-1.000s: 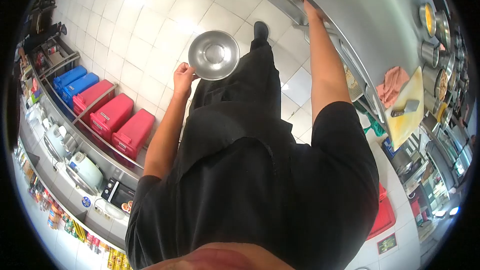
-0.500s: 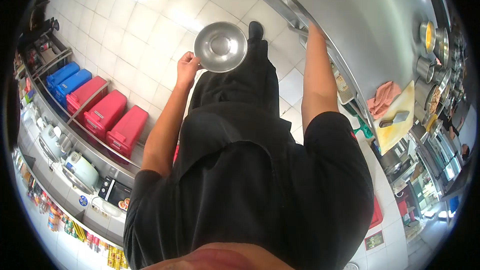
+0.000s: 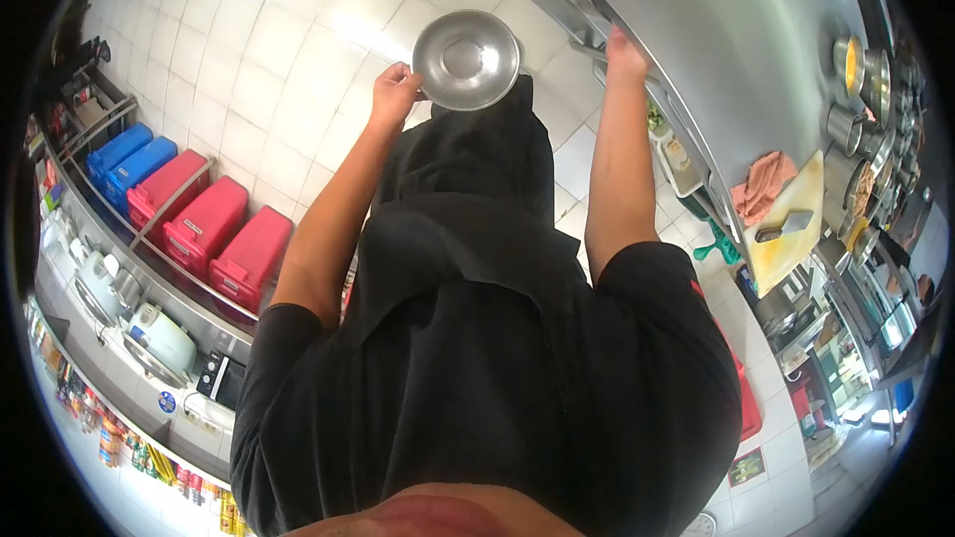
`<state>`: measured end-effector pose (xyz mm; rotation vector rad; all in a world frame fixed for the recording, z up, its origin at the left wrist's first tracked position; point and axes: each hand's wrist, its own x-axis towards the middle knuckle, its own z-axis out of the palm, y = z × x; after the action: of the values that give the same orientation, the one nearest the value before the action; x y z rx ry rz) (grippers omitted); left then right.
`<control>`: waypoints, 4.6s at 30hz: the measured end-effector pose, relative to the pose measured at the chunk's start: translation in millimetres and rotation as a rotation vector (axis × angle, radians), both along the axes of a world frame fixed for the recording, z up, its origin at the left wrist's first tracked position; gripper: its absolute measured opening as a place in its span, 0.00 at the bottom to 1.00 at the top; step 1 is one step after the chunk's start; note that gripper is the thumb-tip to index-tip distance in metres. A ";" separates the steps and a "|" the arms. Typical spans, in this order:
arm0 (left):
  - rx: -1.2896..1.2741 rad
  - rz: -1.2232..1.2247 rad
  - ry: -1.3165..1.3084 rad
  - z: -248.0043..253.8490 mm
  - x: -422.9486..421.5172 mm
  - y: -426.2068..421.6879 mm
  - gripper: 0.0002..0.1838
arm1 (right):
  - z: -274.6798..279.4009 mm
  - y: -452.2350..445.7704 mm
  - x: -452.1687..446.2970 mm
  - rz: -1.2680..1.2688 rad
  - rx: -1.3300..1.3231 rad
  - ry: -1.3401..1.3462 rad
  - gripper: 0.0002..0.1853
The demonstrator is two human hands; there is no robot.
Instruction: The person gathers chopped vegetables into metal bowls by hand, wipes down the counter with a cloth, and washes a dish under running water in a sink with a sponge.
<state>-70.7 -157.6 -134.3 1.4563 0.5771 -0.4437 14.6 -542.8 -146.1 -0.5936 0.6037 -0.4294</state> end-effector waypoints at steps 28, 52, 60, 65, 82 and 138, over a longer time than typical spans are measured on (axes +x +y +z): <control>-0.056 0.236 -0.138 75.0 -28.1 101.9 0.09 | 127.5 286.2 -47.2 1.041 -1.541 -0.054 0.10; 0.023 0.229 0.031 63.5 153.3 250.4 0.11 | -57.1 53.8 36.5 0.597 -1.859 1.597 0.17; 0.034 0.445 0.016 61.0 225.8 302.5 0.11 | -22.0 302.1 172.5 0.803 -0.892 0.452 0.03; 0.104 0.417 0.014 33.6 279.6 361.3 0.13 | 81.9 487.4 298.1 1.181 -0.879 0.107 0.06; -0.079 0.665 -0.097 65.2 460.3 617.8 0.11 | 246.9 640.1 668.6 0.631 -0.678 -0.103 0.08; -0.012 0.717 -0.033 92.8 784.3 773.0 0.13 | 228.6 868.3 1237.1 1.108 -2.098 0.011 0.15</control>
<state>713.6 615.4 -41.5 1.1439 1.0105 0.1416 1251.7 325.6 82.6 -2.7095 -0.5076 0.1979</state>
